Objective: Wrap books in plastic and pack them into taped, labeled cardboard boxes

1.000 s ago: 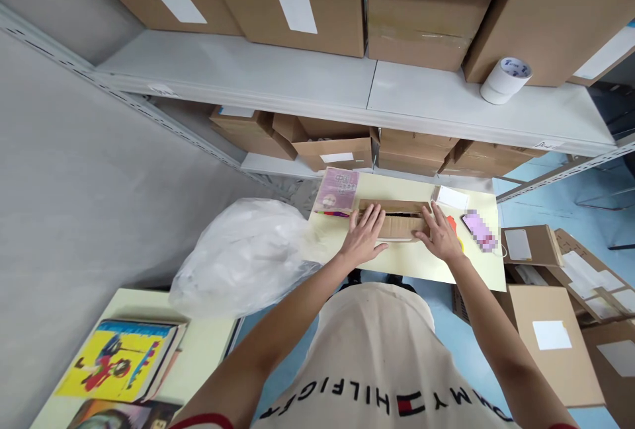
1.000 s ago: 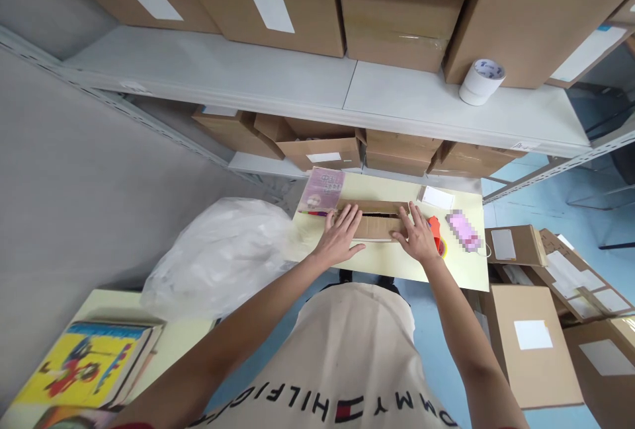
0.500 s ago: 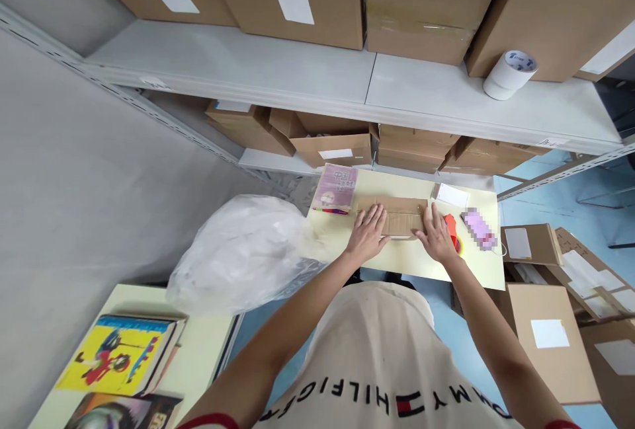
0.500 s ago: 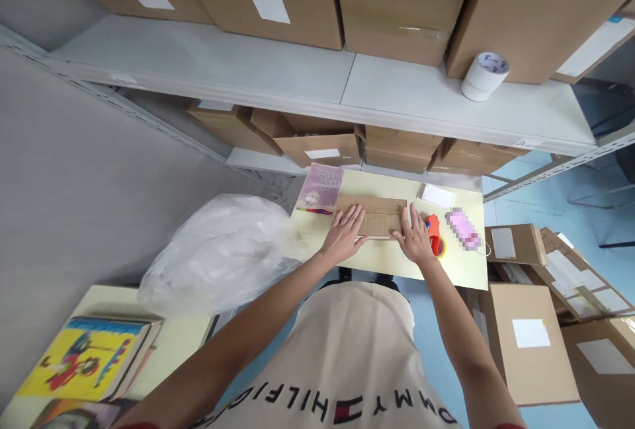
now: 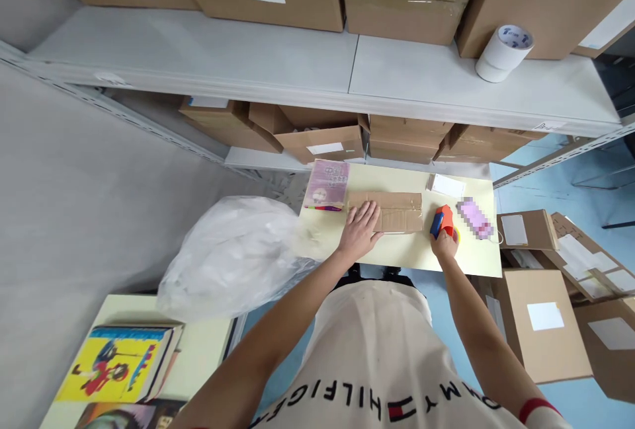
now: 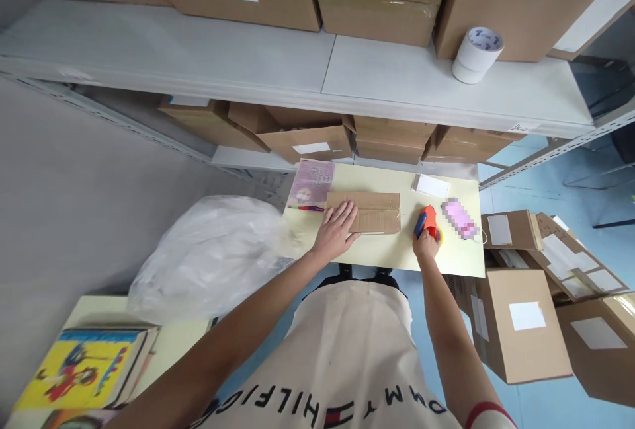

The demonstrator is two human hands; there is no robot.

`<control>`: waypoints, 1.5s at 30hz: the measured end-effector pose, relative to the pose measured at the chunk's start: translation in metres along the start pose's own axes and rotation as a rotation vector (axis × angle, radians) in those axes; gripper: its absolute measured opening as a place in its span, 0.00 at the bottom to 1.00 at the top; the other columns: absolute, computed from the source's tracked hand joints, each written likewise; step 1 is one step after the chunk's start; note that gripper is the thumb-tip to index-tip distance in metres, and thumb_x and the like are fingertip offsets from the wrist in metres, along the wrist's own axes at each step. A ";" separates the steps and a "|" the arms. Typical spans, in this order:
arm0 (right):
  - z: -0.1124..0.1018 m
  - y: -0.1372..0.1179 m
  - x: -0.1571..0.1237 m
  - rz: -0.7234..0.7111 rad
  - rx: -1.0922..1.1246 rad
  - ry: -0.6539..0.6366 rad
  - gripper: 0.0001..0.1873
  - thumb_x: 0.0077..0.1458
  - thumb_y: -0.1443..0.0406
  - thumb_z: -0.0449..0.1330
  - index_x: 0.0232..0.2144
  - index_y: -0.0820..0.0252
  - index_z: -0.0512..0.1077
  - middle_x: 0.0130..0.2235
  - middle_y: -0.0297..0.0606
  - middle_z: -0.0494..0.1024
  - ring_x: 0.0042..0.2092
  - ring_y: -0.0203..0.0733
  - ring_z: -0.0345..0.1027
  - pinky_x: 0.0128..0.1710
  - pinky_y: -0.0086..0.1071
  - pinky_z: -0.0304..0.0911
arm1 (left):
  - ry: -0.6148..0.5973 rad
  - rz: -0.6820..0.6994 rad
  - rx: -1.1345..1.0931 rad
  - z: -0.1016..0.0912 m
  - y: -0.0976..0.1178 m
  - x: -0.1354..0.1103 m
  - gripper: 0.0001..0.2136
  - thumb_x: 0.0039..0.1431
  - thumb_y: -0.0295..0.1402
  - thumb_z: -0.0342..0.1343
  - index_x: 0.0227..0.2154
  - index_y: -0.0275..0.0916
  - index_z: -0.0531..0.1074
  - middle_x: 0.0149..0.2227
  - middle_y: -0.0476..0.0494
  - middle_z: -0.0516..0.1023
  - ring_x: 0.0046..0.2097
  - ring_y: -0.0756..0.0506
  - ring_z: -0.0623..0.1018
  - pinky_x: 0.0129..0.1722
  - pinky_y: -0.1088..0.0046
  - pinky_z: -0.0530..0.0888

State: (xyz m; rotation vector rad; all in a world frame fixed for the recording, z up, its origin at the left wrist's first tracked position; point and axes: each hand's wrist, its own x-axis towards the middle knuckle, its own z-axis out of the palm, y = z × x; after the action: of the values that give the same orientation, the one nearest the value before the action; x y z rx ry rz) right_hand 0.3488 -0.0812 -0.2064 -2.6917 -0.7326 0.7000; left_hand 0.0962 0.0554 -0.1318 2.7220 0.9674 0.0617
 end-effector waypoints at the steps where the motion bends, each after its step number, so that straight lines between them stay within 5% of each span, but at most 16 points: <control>1: -0.005 -0.002 0.001 0.001 0.022 0.015 0.15 0.52 0.59 0.56 0.37 0.64 0.74 0.32 0.50 0.77 0.44 0.58 0.72 0.53 0.52 0.58 | -0.002 0.002 -0.002 0.000 0.000 0.000 0.31 0.66 0.43 0.49 0.67 0.33 0.57 0.69 0.33 0.57 0.70 0.36 0.57 0.69 0.54 0.52; 5: -0.052 -0.004 0.000 -0.102 0.246 0.128 0.20 0.55 0.51 0.49 0.34 0.61 0.70 0.29 0.42 0.74 0.35 0.49 0.69 0.36 0.40 0.65 | -0.003 0.006 -0.014 0.002 0.003 -0.004 0.31 0.65 0.43 0.51 0.67 0.33 0.57 0.69 0.34 0.57 0.70 0.37 0.57 0.69 0.54 0.52; 9: -0.108 -0.032 -0.005 -0.354 0.737 0.328 0.27 0.53 0.42 0.52 0.18 0.54 0.55 0.18 0.28 0.56 0.23 0.35 0.51 0.23 0.30 0.52 | 0.020 0.015 -0.016 0.005 0.005 -0.010 0.31 0.65 0.44 0.51 0.67 0.34 0.58 0.69 0.35 0.57 0.71 0.37 0.57 0.69 0.54 0.52; 12: -0.126 -0.077 -0.008 -0.475 0.758 0.024 0.33 0.48 0.38 0.57 0.14 0.54 0.51 0.16 0.27 0.53 0.21 0.31 0.45 0.20 0.29 0.46 | 0.023 0.015 -0.015 0.006 0.006 -0.012 0.31 0.65 0.44 0.50 0.67 0.34 0.57 0.69 0.35 0.57 0.71 0.37 0.56 0.69 0.54 0.52; 15: -0.125 -0.119 -0.007 -0.485 0.635 -0.335 0.34 0.42 0.36 0.62 0.13 0.56 0.58 0.15 0.28 0.58 0.20 0.31 0.50 0.20 0.29 0.48 | 0.025 0.018 -0.039 0.005 0.005 -0.011 0.31 0.65 0.42 0.51 0.67 0.33 0.58 0.70 0.34 0.56 0.71 0.37 0.56 0.69 0.54 0.53; 17: -0.121 -0.134 -0.004 -0.453 0.580 -0.425 0.34 0.38 0.35 0.64 0.13 0.57 0.61 0.15 0.29 0.61 0.19 0.32 0.52 0.20 0.29 0.49 | 0.041 0.029 -0.105 0.003 0.004 -0.011 0.31 0.64 0.41 0.52 0.67 0.32 0.58 0.69 0.33 0.56 0.71 0.37 0.56 0.69 0.53 0.53; 20: -0.120 -0.138 0.002 -0.445 0.545 -0.452 0.35 0.36 0.34 0.63 0.12 0.57 0.62 0.14 0.30 0.62 0.18 0.32 0.52 0.19 0.29 0.49 | 0.110 -0.022 -0.357 -0.002 0.003 -0.008 0.29 0.64 0.41 0.52 0.65 0.34 0.61 0.68 0.33 0.61 0.70 0.37 0.59 0.69 0.52 0.55; 24: -0.121 -0.131 0.007 -0.491 0.513 -0.472 0.36 0.36 0.32 0.61 0.12 0.57 0.63 0.14 0.30 0.62 0.18 0.31 0.51 0.18 0.30 0.49 | 0.222 -0.314 -0.940 -0.019 0.002 0.008 0.24 0.66 0.42 0.49 0.60 0.36 0.66 0.62 0.33 0.70 0.63 0.39 0.70 0.62 0.58 0.68; 30: -0.120 -0.129 0.006 -0.517 0.502 -0.464 0.36 0.36 0.32 0.61 0.12 0.58 0.63 0.14 0.30 0.62 0.19 0.31 0.51 0.19 0.29 0.49 | -0.060 -0.571 -1.631 -0.054 0.001 0.041 0.18 0.64 0.47 0.53 0.44 0.38 0.75 0.44 0.39 0.83 0.41 0.45 0.83 0.39 0.70 0.78; 34: -0.122 -0.134 0.000 -0.529 0.469 -0.459 0.36 0.36 0.33 0.62 0.12 0.58 0.63 0.15 0.30 0.62 0.19 0.31 0.51 0.19 0.29 0.50 | -0.033 -0.584 -1.528 -0.058 0.004 0.050 0.10 0.60 0.37 0.59 0.28 0.35 0.76 0.27 0.46 0.80 0.32 0.49 0.81 0.31 0.76 0.75; 37: -0.127 -0.137 -0.004 -0.533 0.403 -0.456 0.35 0.36 0.34 0.63 0.13 0.59 0.64 0.15 0.31 0.63 0.20 0.32 0.53 0.19 0.29 0.51 | -0.013 -0.584 -1.428 -0.053 -0.004 0.047 0.08 0.59 0.32 0.59 0.27 0.34 0.76 0.25 0.47 0.79 0.29 0.50 0.80 0.31 0.77 0.75; 45: -0.136 -0.123 -0.001 -0.612 0.244 -0.391 0.35 0.42 0.34 0.59 0.13 0.59 0.63 0.16 0.32 0.62 0.21 0.33 0.53 0.18 0.29 0.50 | 0.100 -0.778 -1.299 -0.038 -0.076 0.007 0.08 0.58 0.32 0.60 0.26 0.34 0.75 0.27 0.45 0.81 0.24 0.53 0.75 0.28 0.78 0.76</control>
State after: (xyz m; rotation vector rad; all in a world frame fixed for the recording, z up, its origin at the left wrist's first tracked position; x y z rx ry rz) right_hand 0.3681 0.0041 -0.0452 -1.9620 -1.3780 1.0612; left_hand 0.0505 0.1253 -0.1140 1.1116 1.2895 0.4779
